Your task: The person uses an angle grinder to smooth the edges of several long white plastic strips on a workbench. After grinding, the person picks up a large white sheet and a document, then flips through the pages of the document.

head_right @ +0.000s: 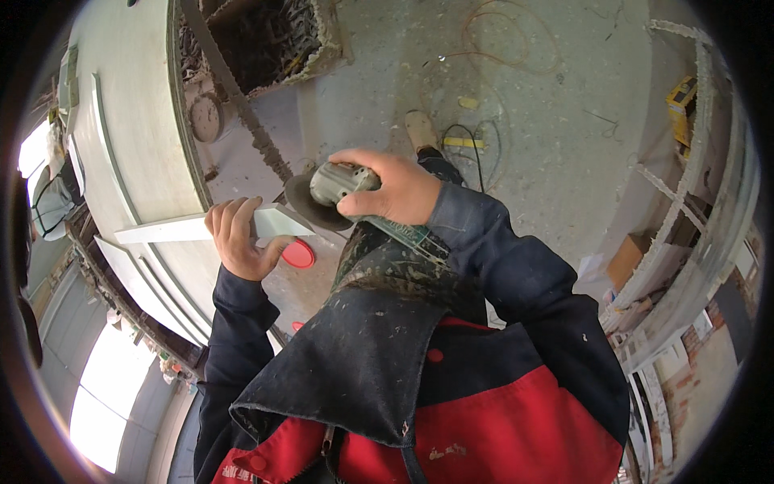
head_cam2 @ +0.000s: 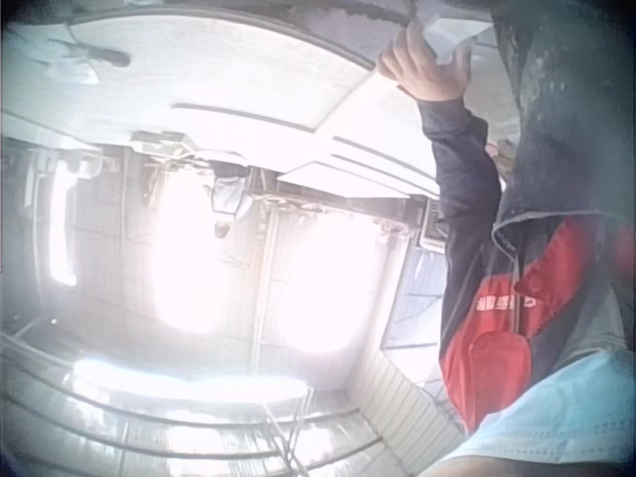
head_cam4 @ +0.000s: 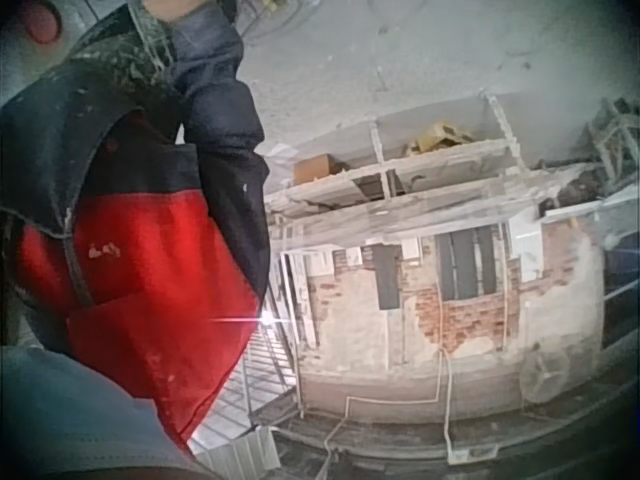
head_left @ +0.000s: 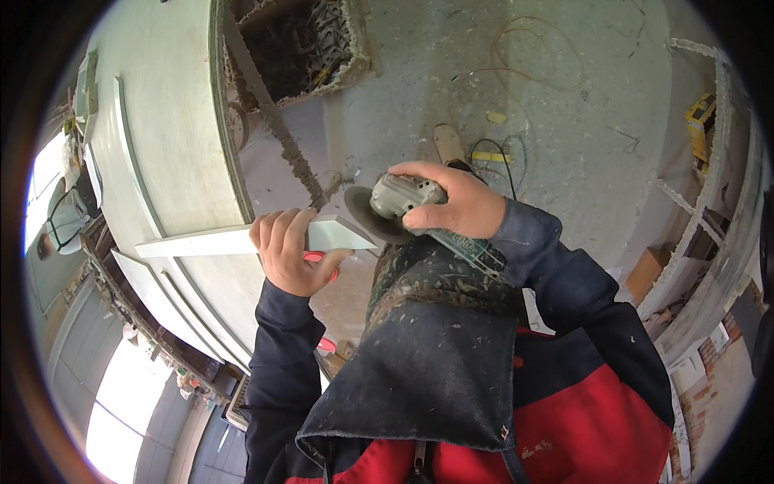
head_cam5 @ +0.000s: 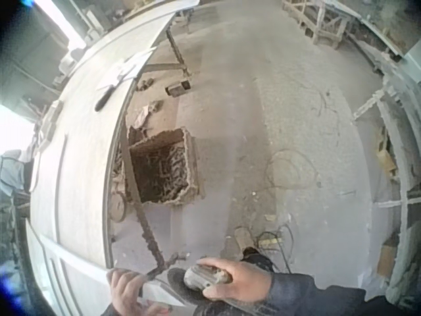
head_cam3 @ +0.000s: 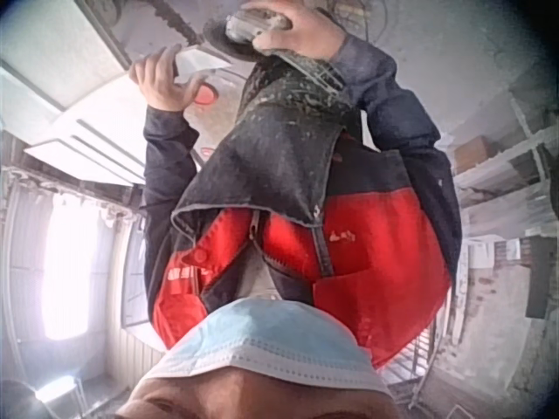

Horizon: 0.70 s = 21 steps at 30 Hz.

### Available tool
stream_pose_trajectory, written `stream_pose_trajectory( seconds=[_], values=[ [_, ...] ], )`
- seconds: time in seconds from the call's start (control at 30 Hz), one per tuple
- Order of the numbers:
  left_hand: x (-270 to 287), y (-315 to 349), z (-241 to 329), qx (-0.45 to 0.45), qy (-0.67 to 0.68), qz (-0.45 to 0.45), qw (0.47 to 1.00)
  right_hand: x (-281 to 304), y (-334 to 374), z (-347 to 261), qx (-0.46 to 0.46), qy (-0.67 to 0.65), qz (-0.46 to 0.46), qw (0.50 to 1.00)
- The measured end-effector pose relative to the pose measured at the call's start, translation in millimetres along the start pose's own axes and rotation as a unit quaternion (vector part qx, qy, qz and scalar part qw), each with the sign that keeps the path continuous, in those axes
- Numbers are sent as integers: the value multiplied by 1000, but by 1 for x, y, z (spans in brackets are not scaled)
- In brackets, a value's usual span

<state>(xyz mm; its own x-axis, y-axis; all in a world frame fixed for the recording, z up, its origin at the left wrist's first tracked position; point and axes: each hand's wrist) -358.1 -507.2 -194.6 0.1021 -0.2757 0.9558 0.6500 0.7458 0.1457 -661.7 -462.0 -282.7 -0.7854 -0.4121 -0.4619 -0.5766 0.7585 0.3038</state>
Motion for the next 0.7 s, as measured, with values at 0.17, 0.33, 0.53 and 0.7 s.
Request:
stream_pose_trajectory(
  seconds=[0.17, 0.33, 0.53, 0.7],
  values=[
    [2, -1, 3, 3, 1, -6, 1000, -8, 0, -13, 1, 11, -23, 1000],
    [4, -5, 8, 0, 1, -8, 1000, -6, 12, 1, 12, 48, -12, 999],
    [6, -9, 13, -6, 3, -5, 1000, -1, 29, 17, -30, 39, 15, 999],
    [9, -4, 19, 12, 1, -25, 1000, 15, 36, 41, -81, -3, 85, 993]
  ],
)
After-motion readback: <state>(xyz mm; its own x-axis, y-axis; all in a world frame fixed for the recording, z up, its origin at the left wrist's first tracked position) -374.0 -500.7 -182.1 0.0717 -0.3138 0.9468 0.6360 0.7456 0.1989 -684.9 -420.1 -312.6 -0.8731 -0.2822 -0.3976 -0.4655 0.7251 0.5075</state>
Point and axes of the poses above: each hand's wrist, its own y-axis away from the middle knuckle, its own x-axis out of the back of the hand, z = x × y, and after that the axes turned 7 degrees about -z, right-handed
